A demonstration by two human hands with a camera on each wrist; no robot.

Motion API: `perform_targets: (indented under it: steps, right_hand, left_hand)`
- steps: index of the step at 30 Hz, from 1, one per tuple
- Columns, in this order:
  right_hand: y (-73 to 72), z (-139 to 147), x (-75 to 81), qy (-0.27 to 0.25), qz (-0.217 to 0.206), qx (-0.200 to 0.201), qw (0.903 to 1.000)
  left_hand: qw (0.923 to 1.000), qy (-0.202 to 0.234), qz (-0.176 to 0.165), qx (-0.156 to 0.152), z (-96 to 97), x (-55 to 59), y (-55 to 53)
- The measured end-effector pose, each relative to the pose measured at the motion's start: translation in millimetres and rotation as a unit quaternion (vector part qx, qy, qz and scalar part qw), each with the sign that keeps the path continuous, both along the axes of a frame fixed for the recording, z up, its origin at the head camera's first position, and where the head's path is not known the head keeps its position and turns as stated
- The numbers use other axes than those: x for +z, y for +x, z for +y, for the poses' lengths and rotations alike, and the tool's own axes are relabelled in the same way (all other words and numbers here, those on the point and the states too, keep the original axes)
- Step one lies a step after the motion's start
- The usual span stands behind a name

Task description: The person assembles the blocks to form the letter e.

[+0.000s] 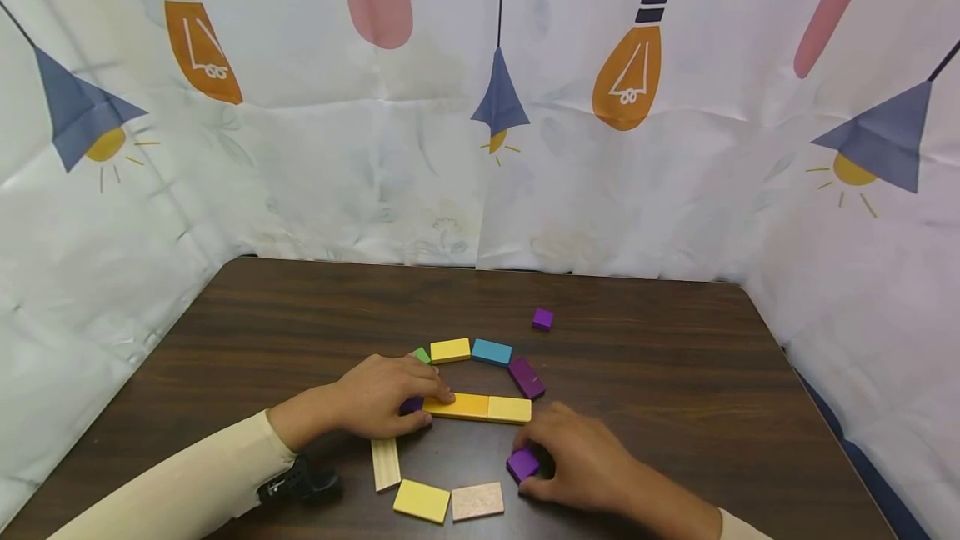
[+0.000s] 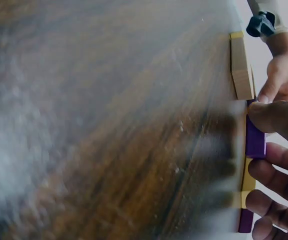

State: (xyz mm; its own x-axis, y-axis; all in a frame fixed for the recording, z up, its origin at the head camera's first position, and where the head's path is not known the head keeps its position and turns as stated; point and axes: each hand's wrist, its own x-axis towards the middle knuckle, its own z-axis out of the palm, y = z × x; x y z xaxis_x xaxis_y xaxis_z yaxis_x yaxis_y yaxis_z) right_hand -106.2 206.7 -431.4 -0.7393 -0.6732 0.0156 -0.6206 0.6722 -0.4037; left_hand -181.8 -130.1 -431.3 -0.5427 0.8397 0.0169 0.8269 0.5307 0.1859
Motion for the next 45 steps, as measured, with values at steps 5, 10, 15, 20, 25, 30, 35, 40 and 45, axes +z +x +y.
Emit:
perform_targets:
  steps: [5,10,15,20,25,30,35,40,45]
  right_hand:
    - [1.9,-3.0,-0.6,0.005,-0.013,0.002,0.9999]
    - [4.7,-4.3,-2.5,0.000,-0.005,0.011,0.9999]
    - [6.2,-6.2,-3.9,-0.003,-0.006,0.021,0.9997]
    - [6.3,-7.4,-5.0,0.006,-0.025,0.022,0.9994]
    - [7.2,-8.0,-4.9,0.009,-0.040,0.019,0.9990]
    - [7.4,-9.2,-3.9,0.013,-0.054,0.017,0.9983]
    - [7.4,-9.2,-3.9,0.017,-0.053,0.018,0.9983]
    - [7.9,-9.0,-4.8,0.014,-0.037,0.024,0.9989]
    - [8.4,-8.8,-5.4,0.014,-0.033,0.024,0.9991]
  left_hand:
    - [1.0000,0.002,0.001,0.000,-0.3,-1.2,-0.1]
    - [1.0000,0.002,0.002,-0.001,-0.5,-2.0,-0.5]
    - [1.0000,0.003,0.005,-0.003,-0.7,-2.3,-0.9]
    - [1.0000,0.004,0.008,-0.003,-0.7,-2.5,-0.9]
    - [1.0000,0.002,0.007,-0.002,-0.8,-2.4,-0.8]
    - [1.0000,0.002,0.004,-0.002,-0.8,-2.1,-0.8]
    - [1.0000,0.000,0.002,-0.001,-0.8,-1.7,-0.7]
    - [1.0000,0.002,0.004,-0.002,-1.2,-1.7,-1.0]
    - [1.0000,0.004,0.005,-0.004,-1.8,-2.1,-1.3]
